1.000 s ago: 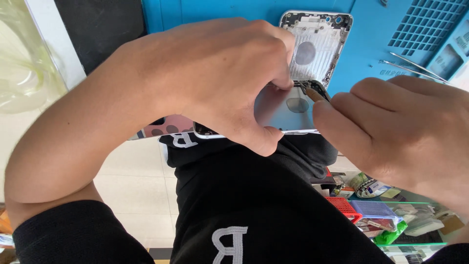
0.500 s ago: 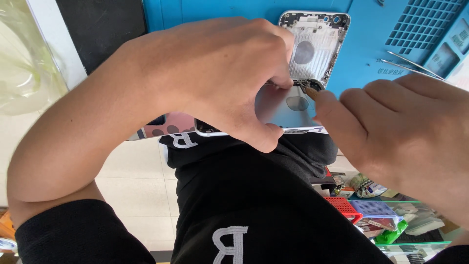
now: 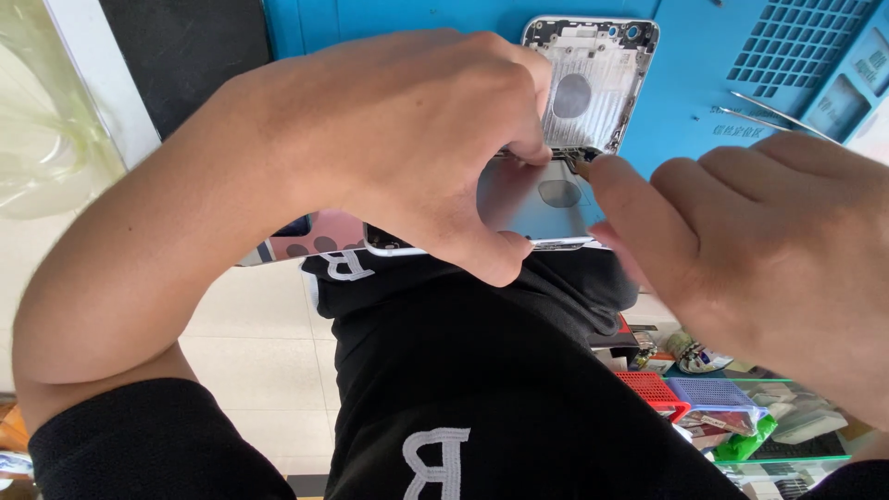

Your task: The recorder is shown disassembling and inspecting components of a silver smartphone, using a screwdriver and tweezers at a repair station.

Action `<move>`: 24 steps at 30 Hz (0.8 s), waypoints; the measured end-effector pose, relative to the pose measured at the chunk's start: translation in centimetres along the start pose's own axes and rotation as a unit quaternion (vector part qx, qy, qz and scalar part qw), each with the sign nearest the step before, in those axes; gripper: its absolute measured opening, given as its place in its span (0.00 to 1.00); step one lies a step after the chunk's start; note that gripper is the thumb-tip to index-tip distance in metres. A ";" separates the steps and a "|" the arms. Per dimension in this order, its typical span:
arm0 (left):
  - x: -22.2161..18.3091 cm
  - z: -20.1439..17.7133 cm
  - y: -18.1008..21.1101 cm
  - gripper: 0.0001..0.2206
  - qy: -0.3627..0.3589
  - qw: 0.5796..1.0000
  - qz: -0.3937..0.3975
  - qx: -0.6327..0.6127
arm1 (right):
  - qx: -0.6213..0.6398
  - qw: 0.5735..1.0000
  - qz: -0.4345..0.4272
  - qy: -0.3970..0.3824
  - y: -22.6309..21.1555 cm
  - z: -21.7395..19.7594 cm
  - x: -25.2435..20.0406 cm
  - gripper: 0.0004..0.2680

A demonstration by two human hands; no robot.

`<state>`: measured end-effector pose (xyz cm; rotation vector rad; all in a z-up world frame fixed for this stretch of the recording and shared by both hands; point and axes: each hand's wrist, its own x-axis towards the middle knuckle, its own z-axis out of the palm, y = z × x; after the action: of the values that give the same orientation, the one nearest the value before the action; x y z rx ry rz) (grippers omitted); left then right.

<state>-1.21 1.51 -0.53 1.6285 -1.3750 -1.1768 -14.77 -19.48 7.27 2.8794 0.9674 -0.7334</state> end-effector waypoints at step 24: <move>0.4 -0.2 0.8 0.17 -0.005 0.999 -0.033 -0.018 | -0.071 0.994 0.048 -0.069 -0.4 0.0 -0.4 0.09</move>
<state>-1.26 0.96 0.22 1.6553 -1.3070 -1.2426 -15.31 -19.38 7.49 2.6912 0.8231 -0.8074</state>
